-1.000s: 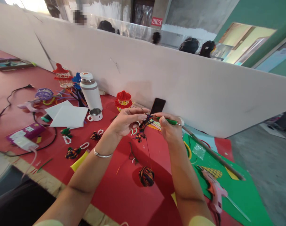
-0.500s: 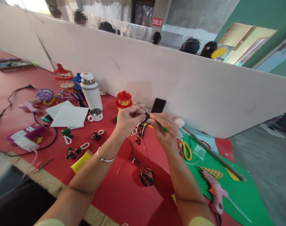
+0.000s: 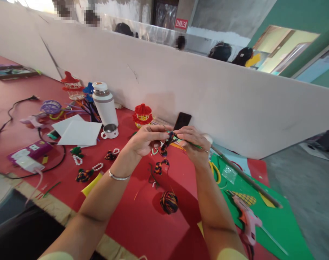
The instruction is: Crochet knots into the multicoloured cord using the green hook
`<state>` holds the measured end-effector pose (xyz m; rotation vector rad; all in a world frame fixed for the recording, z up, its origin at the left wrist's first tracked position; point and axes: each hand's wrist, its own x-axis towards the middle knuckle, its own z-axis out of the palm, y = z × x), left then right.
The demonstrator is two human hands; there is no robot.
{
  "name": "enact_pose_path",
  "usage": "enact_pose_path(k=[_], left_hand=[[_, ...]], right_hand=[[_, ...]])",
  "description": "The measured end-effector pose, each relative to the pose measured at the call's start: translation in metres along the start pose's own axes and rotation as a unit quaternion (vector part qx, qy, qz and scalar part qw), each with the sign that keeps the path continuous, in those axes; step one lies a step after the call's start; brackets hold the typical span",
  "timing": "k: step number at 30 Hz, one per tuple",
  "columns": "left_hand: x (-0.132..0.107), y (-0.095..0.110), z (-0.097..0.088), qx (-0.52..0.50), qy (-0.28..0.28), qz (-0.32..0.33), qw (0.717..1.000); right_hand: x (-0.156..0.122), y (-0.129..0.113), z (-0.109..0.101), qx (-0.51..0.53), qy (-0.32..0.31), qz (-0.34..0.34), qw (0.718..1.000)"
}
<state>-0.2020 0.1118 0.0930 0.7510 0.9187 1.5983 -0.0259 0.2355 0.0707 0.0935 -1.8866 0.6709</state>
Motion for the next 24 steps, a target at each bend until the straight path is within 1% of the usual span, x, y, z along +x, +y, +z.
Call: enact_pose_path(k=[5, 11, 15, 20, 24], left_hand=[[0.001, 0.000, -0.005, 0.025, -0.012, 0.001, 1.000], [0.002, 0.001, -0.008, 0.050, -0.024, -0.007, 0.998], [0.002, 0.002, -0.009, 0.055, -0.023, -0.012, 0.998], [0.002, 0.001, -0.007, 0.058, -0.029, -0.014, 0.998], [0.003, 0.000, -0.008, 0.066, -0.031, -0.012, 0.997]], right_hand=[[0.002, -0.005, -0.012, -0.013, -0.030, 0.033, 0.999], [0.003, -0.007, -0.021, -0.018, -0.055, 0.015, 0.998], [0.004, -0.010, -0.023, -0.025, -0.069, 0.025, 0.997], [0.006, -0.018, -0.023, -0.005, -0.064, 0.042, 0.997], [0.007, -0.022, -0.022, 0.041, -0.045, 0.060, 0.996]])
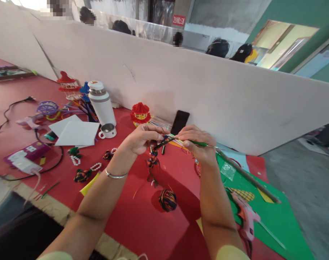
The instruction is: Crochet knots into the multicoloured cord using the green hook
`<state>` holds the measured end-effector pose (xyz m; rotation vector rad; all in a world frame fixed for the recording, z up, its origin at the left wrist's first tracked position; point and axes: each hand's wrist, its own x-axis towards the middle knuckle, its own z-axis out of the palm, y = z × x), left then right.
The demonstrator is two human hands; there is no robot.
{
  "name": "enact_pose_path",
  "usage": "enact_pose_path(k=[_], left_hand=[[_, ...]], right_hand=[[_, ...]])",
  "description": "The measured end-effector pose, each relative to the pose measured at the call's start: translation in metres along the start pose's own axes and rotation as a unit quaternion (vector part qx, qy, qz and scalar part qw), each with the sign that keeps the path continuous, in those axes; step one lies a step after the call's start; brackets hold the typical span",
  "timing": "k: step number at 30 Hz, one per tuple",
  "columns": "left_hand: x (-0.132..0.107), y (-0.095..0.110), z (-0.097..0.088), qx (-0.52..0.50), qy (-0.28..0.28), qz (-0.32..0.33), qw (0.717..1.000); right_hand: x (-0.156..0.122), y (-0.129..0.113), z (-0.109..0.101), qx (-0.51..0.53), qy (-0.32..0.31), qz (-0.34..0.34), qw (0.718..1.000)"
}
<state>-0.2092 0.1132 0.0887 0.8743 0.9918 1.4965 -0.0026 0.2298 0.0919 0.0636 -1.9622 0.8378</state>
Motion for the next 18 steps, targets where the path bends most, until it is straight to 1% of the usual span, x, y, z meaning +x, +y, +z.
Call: enact_pose_path(k=[2, 5, 8, 10, 12, 14, 16, 18], left_hand=[[0.000, -0.001, -0.001, 0.000, -0.005, -0.003, 1.000], [0.000, -0.003, 0.001, -0.008, -0.007, 0.001, 1.000], [-0.001, -0.004, 0.009, -0.008, 0.016, 0.035, 0.999], [0.000, -0.007, 0.016, 0.003, 0.047, 0.078, 0.996], [0.001, -0.011, 0.022, 0.019, 0.087, 0.145, 0.985], [0.002, -0.016, 0.025, 0.058, 0.132, 0.209, 0.967], [0.003, -0.021, 0.028, 0.111, 0.170, 0.249, 0.947], [0.003, -0.024, 0.031, 0.149, 0.194, 0.268, 0.932]], right_hand=[[-0.001, 0.001, 0.003, 0.037, 0.020, 0.026, 0.999], [-0.004, 0.008, 0.012, 0.113, 0.045, 0.087, 0.989], [-0.007, 0.016, 0.024, 0.153, 0.054, 0.142, 0.976], [-0.007, 0.018, 0.030, 0.138, 0.069, 0.152, 0.976], [-0.006, 0.017, 0.034, 0.089, 0.092, 0.133, 0.983], [-0.006, 0.014, 0.037, 0.011, 0.109, 0.089, 0.990], [-0.006, 0.009, 0.040, -0.069, 0.118, 0.039, 0.990], [-0.007, 0.005, 0.044, -0.133, 0.132, -0.002, 0.982]])
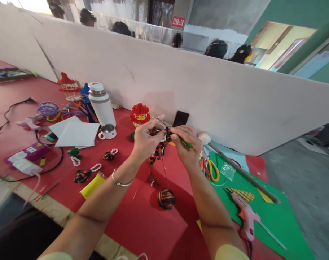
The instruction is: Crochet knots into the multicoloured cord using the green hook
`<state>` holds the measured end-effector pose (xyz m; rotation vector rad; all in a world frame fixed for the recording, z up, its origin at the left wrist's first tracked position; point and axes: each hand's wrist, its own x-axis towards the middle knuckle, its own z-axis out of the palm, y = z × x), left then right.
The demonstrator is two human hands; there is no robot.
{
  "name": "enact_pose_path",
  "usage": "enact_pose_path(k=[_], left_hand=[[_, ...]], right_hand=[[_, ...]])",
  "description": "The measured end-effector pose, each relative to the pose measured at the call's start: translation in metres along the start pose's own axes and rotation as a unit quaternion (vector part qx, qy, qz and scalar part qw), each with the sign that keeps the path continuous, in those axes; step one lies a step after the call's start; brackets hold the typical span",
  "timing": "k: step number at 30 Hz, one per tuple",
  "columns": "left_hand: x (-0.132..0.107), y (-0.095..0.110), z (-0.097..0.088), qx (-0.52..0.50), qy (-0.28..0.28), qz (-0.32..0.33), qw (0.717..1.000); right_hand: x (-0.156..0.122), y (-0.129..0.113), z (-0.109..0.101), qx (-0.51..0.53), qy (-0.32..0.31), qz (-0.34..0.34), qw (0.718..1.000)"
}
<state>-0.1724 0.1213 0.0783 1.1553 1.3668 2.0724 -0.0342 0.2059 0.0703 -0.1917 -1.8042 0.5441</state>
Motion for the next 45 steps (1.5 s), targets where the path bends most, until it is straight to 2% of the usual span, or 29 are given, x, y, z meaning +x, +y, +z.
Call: enact_pose_path(k=[2, 4, 7, 9, 13, 18, 20, 24, 26, 29, 34, 38, 45], left_hand=[[-0.002, 0.002, 0.003, -0.006, 0.011, 0.000, 1.000], [-0.004, 0.005, 0.006, -0.058, 0.013, -0.024, 0.998], [-0.003, 0.012, 0.008, -0.148, 0.001, -0.075, 0.986], [-0.002, 0.013, 0.008, -0.171, -0.002, -0.088, 0.981], [0.001, 0.004, 0.008, -0.148, 0.018, -0.049, 0.988], [0.001, -0.005, 0.011, -0.147, 0.043, -0.022, 0.988], [-0.001, -0.002, 0.013, -0.181, 0.047, -0.052, 0.981], [-0.003, 0.010, 0.010, -0.286, 0.004, -0.198, 0.938], [-0.002, 0.015, 0.006, -0.304, -0.014, -0.242, 0.921], [0.002, 0.018, 0.001, -0.295, -0.015, -0.247, 0.923], [0.005, 0.017, -0.004, -0.276, -0.022, -0.247, 0.929], [0.004, 0.020, -0.006, -0.265, -0.035, -0.250, 0.931], [0.007, 0.018, -0.009, -0.252, -0.052, -0.240, 0.936]], right_hand=[[-0.004, -0.003, 0.004, -0.031, 0.033, -0.029, 0.999], [-0.007, -0.005, 0.009, -0.028, 0.061, -0.041, 0.997], [-0.009, -0.005, 0.014, 0.013, 0.071, -0.010, 0.997], [-0.008, -0.005, 0.015, 0.028, 0.071, 0.026, 0.997], [-0.007, -0.004, 0.014, 0.022, 0.073, 0.062, 0.995], [-0.009, -0.004, 0.016, -0.001, 0.078, 0.025, 0.997], [-0.011, -0.004, 0.018, -0.024, 0.082, -0.006, 0.996], [-0.013, 0.000, 0.018, 0.014, 0.095, -0.042, 0.994], [-0.011, 0.005, 0.016, 0.063, 0.082, -0.014, 0.995], [-0.005, 0.014, 0.009, 0.109, 0.043, 0.022, 0.993], [0.007, 0.026, -0.006, 0.120, -0.014, -0.011, 0.993], [0.011, 0.028, -0.014, 0.119, -0.030, -0.041, 0.992], [0.012, 0.029, -0.024, 0.091, -0.070, -0.050, 0.992]])
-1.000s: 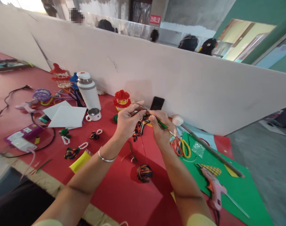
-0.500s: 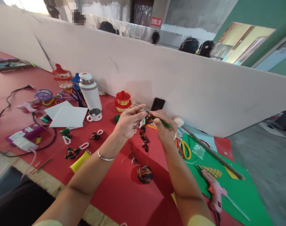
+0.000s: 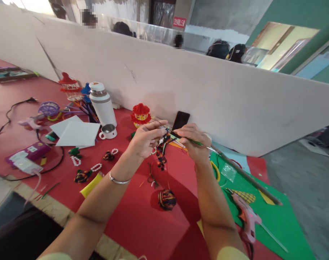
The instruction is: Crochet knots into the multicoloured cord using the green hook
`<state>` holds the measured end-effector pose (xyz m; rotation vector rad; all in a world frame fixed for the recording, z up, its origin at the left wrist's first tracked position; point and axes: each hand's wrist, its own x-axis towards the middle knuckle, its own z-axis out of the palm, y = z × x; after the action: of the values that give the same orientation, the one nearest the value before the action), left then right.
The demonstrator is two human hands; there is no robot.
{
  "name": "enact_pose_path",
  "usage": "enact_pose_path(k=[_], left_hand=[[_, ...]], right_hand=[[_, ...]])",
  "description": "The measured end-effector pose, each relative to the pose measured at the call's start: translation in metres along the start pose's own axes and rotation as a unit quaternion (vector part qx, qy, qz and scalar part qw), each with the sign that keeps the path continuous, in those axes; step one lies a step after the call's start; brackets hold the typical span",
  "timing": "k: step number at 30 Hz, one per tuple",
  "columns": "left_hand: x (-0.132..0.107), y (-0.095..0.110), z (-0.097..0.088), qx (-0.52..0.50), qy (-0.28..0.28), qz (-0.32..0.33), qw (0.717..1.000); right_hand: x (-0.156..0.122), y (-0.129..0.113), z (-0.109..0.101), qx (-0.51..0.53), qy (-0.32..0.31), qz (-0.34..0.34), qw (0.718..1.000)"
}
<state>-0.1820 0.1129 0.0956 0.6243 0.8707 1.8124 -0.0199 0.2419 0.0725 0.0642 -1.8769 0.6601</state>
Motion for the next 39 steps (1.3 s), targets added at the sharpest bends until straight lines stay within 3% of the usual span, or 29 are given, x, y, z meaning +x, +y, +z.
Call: enact_pose_path(k=[10, 16, 23, 29, 34, 39], left_hand=[[0.005, -0.001, -0.011, 0.047, -0.064, -0.009, 0.997], [0.004, -0.001, -0.008, 0.001, -0.053, -0.007, 0.999], [0.001, 0.000, 0.000, -0.043, -0.030, -0.028, 0.998], [-0.001, -0.006, 0.006, -0.054, 0.021, 0.048, 0.997], [-0.001, -0.015, 0.011, -0.090, 0.014, 0.030, 0.995], [0.000, -0.018, 0.012, -0.069, 0.026, 0.068, 0.995]], right_hand=[[0.001, -0.008, -0.014, -0.012, -0.062, -0.007, 0.998], [0.000, -0.010, 0.000, -0.024, 0.005, -0.012, 1.000], [-0.010, -0.005, 0.032, 0.084, 0.118, 0.114, 0.983], [-0.025, -0.005, 0.058, 0.184, 0.204, 0.279, 0.920], [-0.026, -0.007, 0.068, 0.240, 0.249, 0.310, 0.885], [-0.025, -0.006, 0.063, 0.218, 0.225, 0.321, 0.894]])
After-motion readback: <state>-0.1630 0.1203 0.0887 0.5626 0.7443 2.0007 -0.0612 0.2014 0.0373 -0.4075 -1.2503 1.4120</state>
